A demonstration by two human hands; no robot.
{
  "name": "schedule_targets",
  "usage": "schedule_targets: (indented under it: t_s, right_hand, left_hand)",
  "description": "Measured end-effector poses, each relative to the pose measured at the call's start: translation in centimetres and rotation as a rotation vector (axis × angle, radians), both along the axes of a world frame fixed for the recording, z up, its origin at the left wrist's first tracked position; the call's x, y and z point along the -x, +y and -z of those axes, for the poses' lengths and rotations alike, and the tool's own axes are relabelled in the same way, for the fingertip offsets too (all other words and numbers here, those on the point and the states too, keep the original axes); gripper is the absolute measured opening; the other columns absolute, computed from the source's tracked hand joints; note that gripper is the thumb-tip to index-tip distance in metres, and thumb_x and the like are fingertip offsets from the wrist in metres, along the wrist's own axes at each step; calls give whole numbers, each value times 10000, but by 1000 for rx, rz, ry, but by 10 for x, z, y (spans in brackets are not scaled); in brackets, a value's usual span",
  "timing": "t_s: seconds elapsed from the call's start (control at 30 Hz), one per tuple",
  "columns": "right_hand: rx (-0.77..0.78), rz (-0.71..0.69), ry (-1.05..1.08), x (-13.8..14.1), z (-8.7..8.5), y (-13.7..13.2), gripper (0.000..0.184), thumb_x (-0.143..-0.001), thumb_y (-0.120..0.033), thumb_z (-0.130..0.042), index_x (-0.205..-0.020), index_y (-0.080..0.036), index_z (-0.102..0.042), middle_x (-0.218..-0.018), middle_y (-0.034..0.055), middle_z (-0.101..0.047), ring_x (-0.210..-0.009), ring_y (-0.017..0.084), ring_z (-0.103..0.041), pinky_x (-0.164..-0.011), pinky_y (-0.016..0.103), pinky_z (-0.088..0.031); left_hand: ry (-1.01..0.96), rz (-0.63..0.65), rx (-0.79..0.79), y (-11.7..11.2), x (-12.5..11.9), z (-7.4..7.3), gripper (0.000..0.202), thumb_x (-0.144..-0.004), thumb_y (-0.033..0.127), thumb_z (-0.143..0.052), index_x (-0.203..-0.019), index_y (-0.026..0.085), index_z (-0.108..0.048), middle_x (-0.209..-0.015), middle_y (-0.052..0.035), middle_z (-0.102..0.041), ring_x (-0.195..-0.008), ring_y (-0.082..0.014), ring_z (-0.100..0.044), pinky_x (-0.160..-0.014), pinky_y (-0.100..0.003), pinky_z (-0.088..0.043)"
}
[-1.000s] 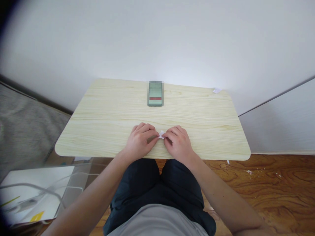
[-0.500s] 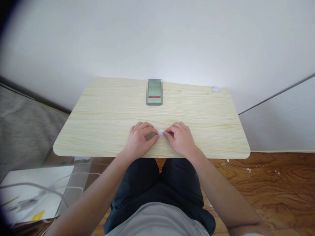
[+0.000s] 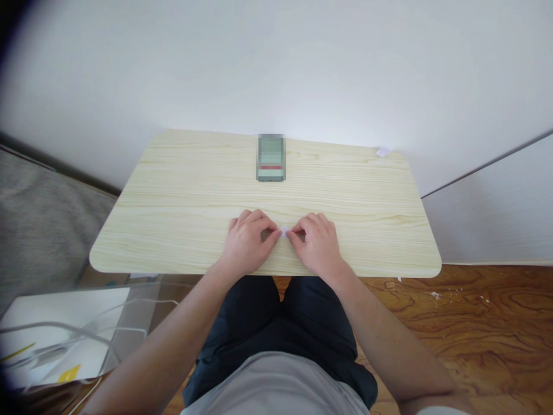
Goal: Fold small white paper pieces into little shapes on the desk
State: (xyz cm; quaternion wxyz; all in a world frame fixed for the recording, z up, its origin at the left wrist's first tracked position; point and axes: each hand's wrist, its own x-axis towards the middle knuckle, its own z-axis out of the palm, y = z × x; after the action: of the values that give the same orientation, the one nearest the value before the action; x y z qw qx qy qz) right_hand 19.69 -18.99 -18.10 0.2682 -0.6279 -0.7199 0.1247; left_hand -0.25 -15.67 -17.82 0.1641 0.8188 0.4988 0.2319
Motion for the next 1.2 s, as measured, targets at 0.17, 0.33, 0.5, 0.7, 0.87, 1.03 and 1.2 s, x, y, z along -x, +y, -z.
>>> schedule_targets:
  t_s: [0.17, 0.33, 0.5, 0.7, 0.87, 1.03, 1.2]
  right_hand:
    - [-3, 28, 6, 2, 0, -2, 255, -948, -366, -752, -752, -242, -644, -847, 44, -709, -905, 269, -606, -830, 429, -446]
    - [14, 57, 36, 3, 1, 0, 261, -927, -369, -765, -739, -242, -637, -818, 39, -703, -893, 270, -610, -827, 429, -447]
    - [-30, 95, 52, 5, 3, -3, 135, -909, -329, -766, -886, -248, -662, -914, 48, -712, -925, 274, -619, -853, 441, -460]
    - [0, 26, 115, -2, 4, -4, 70, -918, -215, -723, -964, -268, -731, -948, 47, -723, -956, 268, -642, -905, 451, -482]
    - [-7, 17, 86, -2, 3, -6, 85, -930, -247, -722, -968, -279, -791, -965, 60, -716, -986, 280, -637, -929, 471, -481]
    - [-34, 18, 99, 0, 4, -9, 123, -889, -298, -798, -1007, -265, -782, -1015, 60, -735, -1038, 291, -640, -961, 483, -474]
    - [-34, 13, 151, 0, 3, -6, 76, -934, -299, -751, -1001, -268, -771, -999, 56, -774, -1028, 287, -664, -964, 486, -486]
  left_hand:
    - [19, 8, -3, -1, 0, -2, 197, -989, 365, -657, -848, 236, -705, -1009, -70, -724, -1051, -301, -596, -875, -491, -422]
    - [25, 13, -9, -1, 0, -1, 188, -988, 360, -657, -852, 235, -693, -1017, -68, -721, -1056, -302, -596, -876, -488, -422]
    - [14, -16, -9, -2, 0, 2, 172, -967, 366, -691, -853, 239, -667, -1014, -71, -716, -1050, -306, -592, -877, -485, -424]
    - [-14, 35, 13, 0, 6, 1, 142, -950, 283, -699, -1081, 323, -737, -1126, -39, -733, -1092, -297, -587, -891, -479, -424]
    - [-9, 54, -24, -2, 11, 3, 160, -978, 323, -666, -1066, 325, -799, -1123, -55, -731, -1075, -288, -592, -895, -468, -438]
    - [12, 61, -63, -7, 9, 4, 207, -976, 381, -678, -1118, 298, -804, -1085, -68, -739, -1085, -292, -604, -903, -470, -442]
    - [-21, 24, -40, -8, 2, 4, 172, -980, 359, -670, -1037, 260, -798, -1032, -79, -759, -1073, -290, -629, -891, -458, -458]
